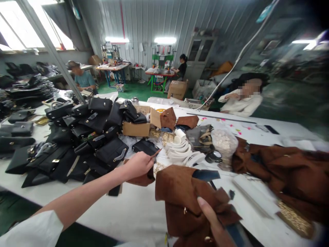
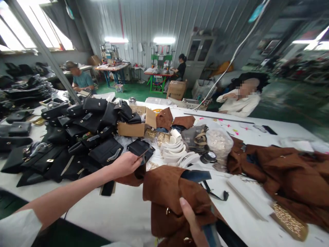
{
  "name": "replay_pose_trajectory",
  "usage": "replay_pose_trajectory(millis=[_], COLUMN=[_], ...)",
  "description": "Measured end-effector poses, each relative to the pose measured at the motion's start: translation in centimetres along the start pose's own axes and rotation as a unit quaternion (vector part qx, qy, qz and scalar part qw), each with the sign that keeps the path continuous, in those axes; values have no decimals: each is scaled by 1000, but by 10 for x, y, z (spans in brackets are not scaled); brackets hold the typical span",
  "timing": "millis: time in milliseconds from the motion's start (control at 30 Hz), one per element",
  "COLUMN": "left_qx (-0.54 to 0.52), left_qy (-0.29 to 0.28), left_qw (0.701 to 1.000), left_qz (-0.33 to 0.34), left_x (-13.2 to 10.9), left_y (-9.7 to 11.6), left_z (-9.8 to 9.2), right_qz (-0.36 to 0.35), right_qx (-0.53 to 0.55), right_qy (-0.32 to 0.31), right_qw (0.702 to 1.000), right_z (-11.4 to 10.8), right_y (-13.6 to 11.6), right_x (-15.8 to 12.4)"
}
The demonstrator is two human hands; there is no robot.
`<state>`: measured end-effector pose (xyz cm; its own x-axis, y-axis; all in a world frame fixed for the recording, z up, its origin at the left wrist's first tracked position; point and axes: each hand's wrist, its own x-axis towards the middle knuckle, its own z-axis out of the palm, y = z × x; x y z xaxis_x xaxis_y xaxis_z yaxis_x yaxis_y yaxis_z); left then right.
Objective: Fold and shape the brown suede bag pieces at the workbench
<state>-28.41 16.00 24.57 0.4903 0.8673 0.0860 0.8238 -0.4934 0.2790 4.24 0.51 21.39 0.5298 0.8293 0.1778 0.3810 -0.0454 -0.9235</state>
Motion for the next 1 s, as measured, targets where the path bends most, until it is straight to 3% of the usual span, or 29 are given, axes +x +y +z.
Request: replay_pose_trajectory(millis=[133,333,433,500,567,633,733,867,933,1000], left_qx=[50,41,-43,-103,-163,-204,-233,-192,-226,-312], left_qy=[-37,-86,-62,-35,-52,-110,-188,-160,-194,-248], left_qw=[998,995,997,993,984,972,954,968,954,913], left_qz=[29,-5,-28,-38,-45,-46,-23,11,41,80], left_x=[34,67,89,106,117,119,106,90,90,93], left_y=[43,104,117,119,122,132,164,205,210,202], left_z=[-11,0,-5,-18,-33,-41,-33,-8,-5,-12], right_qz=[20,90,63,41,38,44,44,50,60,90], right_qx=[22,152,199,202,205,223,277,260,259,291], right_qy=[-18,-100,-156,-154,-143,-140,-151,-166,-156,-110], right_qw=[999,979,965,966,967,964,948,950,951,946], right_z=[4,24,28,26,25,26,35,47,45,36], right_y=[7,25,27,25,22,18,13,17,23,33], right_x=[-1,-1,2,0,-2,-2,4,14,17,20])
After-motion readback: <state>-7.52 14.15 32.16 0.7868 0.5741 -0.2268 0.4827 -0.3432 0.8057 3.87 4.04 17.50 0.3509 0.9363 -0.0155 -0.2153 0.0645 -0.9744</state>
